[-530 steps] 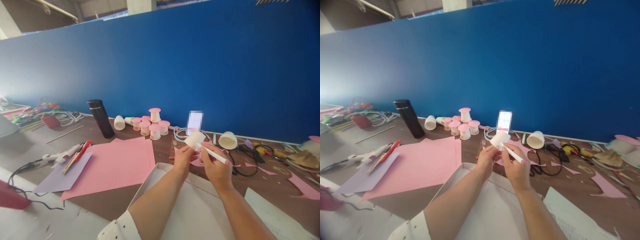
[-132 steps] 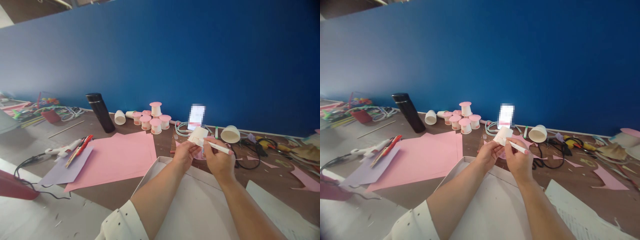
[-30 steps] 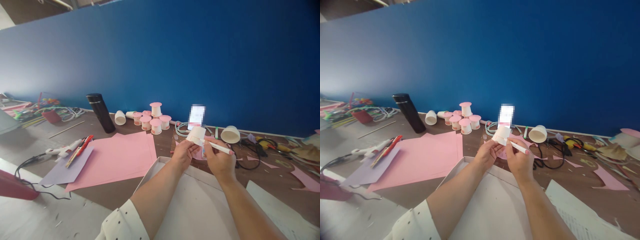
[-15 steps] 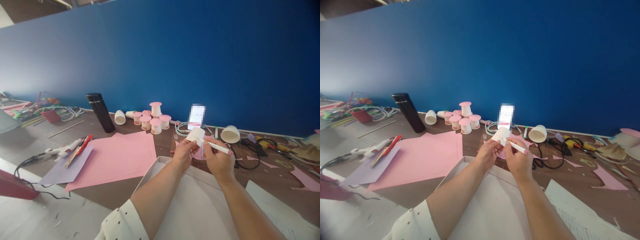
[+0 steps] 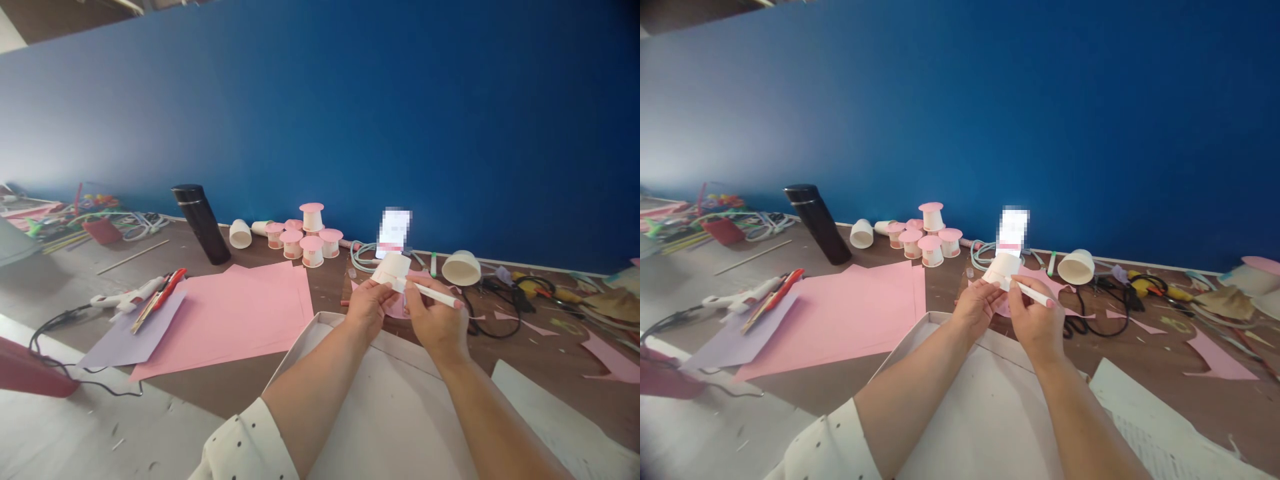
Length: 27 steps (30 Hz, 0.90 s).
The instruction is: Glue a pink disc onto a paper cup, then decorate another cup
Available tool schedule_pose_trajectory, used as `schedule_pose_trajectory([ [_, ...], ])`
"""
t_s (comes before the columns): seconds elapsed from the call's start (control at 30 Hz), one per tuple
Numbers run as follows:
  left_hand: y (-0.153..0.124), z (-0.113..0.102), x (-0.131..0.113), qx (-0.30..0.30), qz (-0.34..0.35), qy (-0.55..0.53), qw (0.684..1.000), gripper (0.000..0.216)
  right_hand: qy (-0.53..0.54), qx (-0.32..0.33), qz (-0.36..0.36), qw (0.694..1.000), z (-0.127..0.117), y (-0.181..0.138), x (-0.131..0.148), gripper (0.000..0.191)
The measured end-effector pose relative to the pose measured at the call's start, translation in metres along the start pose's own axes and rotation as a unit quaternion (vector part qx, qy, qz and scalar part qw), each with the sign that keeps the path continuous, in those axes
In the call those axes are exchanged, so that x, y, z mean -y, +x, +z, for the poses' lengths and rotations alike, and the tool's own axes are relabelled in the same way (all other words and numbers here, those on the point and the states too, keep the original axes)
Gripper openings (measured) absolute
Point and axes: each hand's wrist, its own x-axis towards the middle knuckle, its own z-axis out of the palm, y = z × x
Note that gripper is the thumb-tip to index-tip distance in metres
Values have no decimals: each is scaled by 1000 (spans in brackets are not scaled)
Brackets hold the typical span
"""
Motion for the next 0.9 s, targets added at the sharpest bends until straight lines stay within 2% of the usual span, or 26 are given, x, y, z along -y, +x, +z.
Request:
schedule_pose_trajectory([
  [0.9, 0, -1, 0, -12, 10, -7, 1000, 17, -15, 4, -22, 1000, 3, -2, -2, 25],
])
